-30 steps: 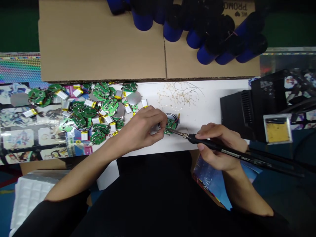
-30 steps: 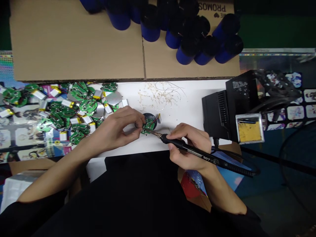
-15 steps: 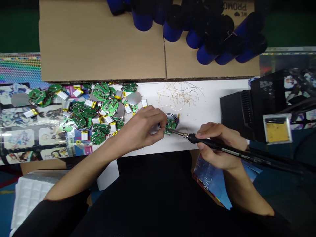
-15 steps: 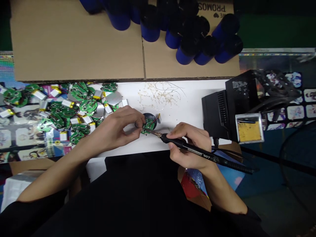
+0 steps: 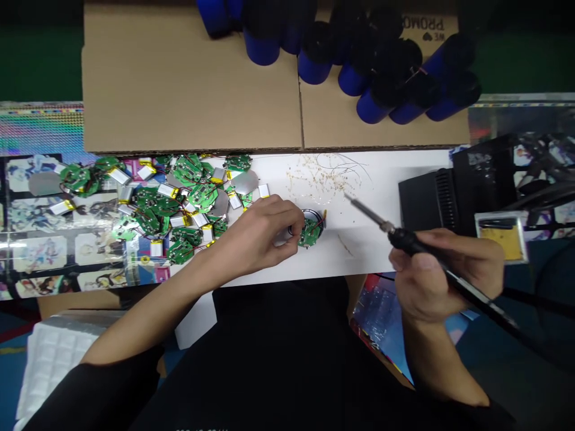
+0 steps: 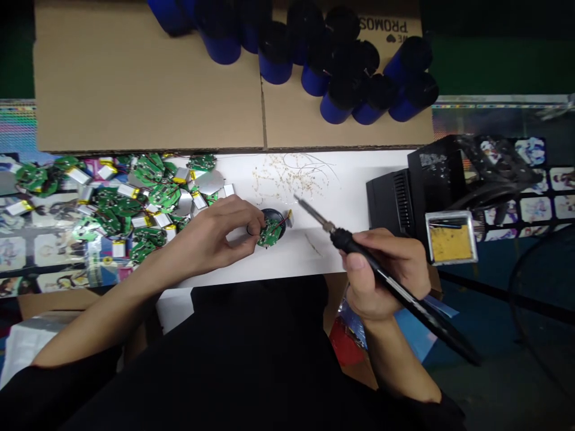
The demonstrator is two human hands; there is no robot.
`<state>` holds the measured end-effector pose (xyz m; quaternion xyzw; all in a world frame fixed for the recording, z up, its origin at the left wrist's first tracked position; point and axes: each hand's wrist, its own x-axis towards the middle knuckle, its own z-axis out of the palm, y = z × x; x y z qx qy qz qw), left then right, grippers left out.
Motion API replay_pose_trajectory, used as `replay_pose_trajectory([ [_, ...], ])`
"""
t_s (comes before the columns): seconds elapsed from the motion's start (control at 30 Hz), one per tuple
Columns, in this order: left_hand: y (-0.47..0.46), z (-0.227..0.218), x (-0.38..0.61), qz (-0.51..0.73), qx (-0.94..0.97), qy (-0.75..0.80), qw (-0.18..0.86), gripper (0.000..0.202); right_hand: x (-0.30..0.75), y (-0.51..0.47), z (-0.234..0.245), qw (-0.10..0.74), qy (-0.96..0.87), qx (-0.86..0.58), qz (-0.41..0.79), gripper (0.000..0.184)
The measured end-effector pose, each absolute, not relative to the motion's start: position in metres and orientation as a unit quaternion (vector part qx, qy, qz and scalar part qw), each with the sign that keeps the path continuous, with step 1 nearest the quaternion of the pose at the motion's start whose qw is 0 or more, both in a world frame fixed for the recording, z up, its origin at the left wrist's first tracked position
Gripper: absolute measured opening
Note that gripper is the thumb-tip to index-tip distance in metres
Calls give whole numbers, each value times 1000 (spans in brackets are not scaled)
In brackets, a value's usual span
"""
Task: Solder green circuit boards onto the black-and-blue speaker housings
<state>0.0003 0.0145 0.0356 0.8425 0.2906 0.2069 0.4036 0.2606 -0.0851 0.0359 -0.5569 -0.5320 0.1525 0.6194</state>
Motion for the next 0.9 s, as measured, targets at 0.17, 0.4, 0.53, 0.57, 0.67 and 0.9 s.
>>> replay_pose_trajectory([
  [0.17,15,38,1,204,846,287,400,13,231,-95,24,503,-604,-567,247,30],
  [0.4,10,35,-3,213,843,302,392,7,214,-81,8,403,-722,-536,171,50],
  [0.53,4,24,-5,264,861,289,325,3,228,-67,8,397,-728,-508,232,47],
  [0.57,4,22,-5,270,871,282,300,5,232,-64,9,397,-729,-501,245,46],
  [0.67,5,21,-5,260,905,250,225,11,242,-55,10,397,-739,-476,264,42],
  [0.9,21,33,1,201,942,176,201,18,249,-46,9,392,-736,-461,302,40],
])
